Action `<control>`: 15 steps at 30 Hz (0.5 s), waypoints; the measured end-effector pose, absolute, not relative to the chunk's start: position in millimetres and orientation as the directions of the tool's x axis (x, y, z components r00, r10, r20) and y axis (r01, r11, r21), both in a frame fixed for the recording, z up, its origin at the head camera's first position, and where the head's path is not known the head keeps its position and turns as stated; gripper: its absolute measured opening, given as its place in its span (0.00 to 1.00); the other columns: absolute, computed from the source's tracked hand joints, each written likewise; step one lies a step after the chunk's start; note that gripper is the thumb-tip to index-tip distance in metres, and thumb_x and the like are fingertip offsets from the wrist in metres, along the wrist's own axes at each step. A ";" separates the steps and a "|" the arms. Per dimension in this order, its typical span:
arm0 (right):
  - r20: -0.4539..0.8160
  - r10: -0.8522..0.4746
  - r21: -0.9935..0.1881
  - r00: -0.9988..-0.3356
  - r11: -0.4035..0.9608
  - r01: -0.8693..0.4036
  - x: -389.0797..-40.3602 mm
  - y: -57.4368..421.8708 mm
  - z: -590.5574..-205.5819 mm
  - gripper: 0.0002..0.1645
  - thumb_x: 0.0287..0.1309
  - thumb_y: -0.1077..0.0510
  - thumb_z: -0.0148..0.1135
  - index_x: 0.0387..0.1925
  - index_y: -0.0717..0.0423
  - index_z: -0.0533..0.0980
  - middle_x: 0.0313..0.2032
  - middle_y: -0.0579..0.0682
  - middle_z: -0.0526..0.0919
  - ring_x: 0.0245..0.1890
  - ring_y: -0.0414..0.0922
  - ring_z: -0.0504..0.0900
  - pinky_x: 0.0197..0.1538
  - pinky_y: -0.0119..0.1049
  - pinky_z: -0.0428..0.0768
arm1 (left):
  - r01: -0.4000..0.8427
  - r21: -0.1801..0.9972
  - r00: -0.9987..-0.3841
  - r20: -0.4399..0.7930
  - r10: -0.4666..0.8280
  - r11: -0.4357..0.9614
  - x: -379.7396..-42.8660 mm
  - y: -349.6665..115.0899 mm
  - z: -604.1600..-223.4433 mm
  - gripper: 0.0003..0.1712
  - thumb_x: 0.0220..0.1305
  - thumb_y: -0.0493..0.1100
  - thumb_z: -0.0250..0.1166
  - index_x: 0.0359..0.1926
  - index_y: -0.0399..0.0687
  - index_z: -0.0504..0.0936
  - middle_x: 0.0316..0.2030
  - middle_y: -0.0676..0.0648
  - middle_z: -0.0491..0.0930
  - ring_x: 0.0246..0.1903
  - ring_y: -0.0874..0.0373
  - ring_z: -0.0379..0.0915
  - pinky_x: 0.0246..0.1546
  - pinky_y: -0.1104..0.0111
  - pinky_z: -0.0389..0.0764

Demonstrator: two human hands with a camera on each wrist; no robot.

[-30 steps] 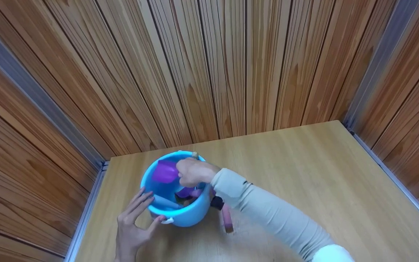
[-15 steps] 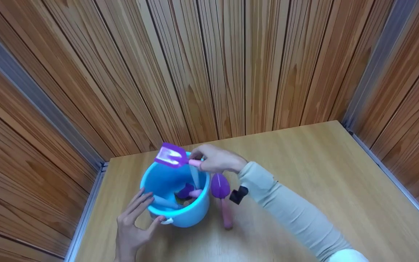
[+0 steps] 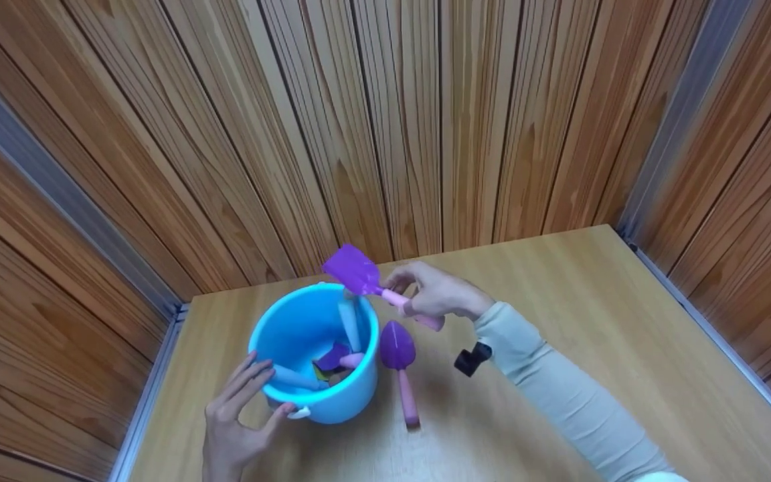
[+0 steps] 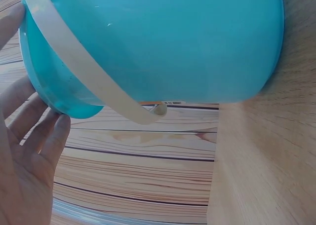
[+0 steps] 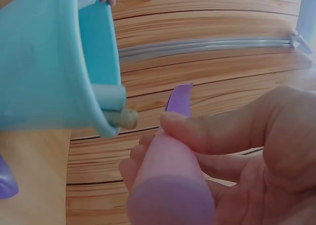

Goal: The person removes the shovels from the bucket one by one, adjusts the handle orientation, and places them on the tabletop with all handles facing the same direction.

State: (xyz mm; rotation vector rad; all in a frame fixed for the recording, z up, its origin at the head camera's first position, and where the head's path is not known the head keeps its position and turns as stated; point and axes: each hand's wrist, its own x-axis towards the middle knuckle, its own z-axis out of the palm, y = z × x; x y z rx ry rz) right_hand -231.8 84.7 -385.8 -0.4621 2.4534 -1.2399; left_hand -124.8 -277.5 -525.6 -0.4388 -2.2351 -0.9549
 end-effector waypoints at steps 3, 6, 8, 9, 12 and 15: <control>-0.162 -0.402 -0.823 -0.901 0.559 -0.102 -230.6 90.2 -394.7 0.27 0.55 0.62 0.72 0.57 0.45 0.77 0.48 0.47 0.79 0.47 0.51 0.78 0.39 0.41 0.84 | 0.535 0.505 -0.721 0.690 0.055 0.677 -124.5 -280.0 -525.6 0.34 0.40 0.46 0.85 0.54 0.53 0.87 0.55 0.49 0.84 0.66 0.50 0.71 0.60 0.75 0.70; -0.126 -0.387 -0.850 -0.914 0.516 -0.101 -230.5 95.8 -408.3 0.30 0.51 0.62 0.75 0.56 0.48 0.76 0.48 0.49 0.79 0.47 0.51 0.78 0.41 0.40 0.83 | 0.567 0.483 -0.698 0.712 0.077 0.668 -125.0 -281.6 -525.8 0.35 0.38 0.44 0.86 0.53 0.50 0.87 0.54 0.47 0.84 0.65 0.46 0.72 0.60 0.76 0.70; -0.106 -0.371 -0.877 -0.923 0.472 -0.089 -230.4 99.9 -419.8 0.31 0.49 0.63 0.77 0.56 0.50 0.76 0.47 0.51 0.79 0.47 0.51 0.78 0.42 0.41 0.82 | 0.571 0.476 -0.692 0.718 0.079 0.669 -125.2 -282.0 -525.9 0.36 0.37 0.44 0.86 0.53 0.49 0.87 0.54 0.47 0.84 0.64 0.46 0.72 0.60 0.76 0.70; -0.096 -0.366 -0.892 -0.926 0.444 -0.083 -230.4 102.1 -426.5 0.32 0.48 0.63 0.77 0.56 0.52 0.76 0.47 0.52 0.80 0.47 0.51 0.78 0.43 0.41 0.82 | 0.570 0.476 -0.692 0.718 0.078 0.670 -125.2 -281.8 -526.0 0.36 0.37 0.44 0.86 0.53 0.49 0.87 0.54 0.47 0.84 0.64 0.46 0.72 0.60 0.76 0.70; -0.110 -0.319 -0.929 -0.941 0.371 -0.017 -228.1 109.4 -446.8 0.34 0.45 0.61 0.79 0.56 0.53 0.76 0.48 0.53 0.79 0.48 0.52 0.78 0.44 0.42 0.84 | 0.540 0.491 -0.710 0.702 0.057 0.684 -125.0 -280.3 -526.1 0.35 0.39 0.47 0.86 0.53 0.51 0.87 0.55 0.49 0.84 0.65 0.50 0.72 0.59 0.75 0.71; -0.112 -0.279 -0.950 -0.954 0.313 0.020 -224.9 116.7 -468.1 0.36 0.44 0.60 0.80 0.57 0.54 0.76 0.49 0.54 0.79 0.48 0.52 0.78 0.45 0.42 0.85 | 0.530 0.499 -0.718 0.694 0.051 0.686 -125.3 -278.4 -525.9 0.35 0.40 0.47 0.85 0.54 0.53 0.87 0.55 0.50 0.84 0.65 0.51 0.72 0.58 0.74 0.72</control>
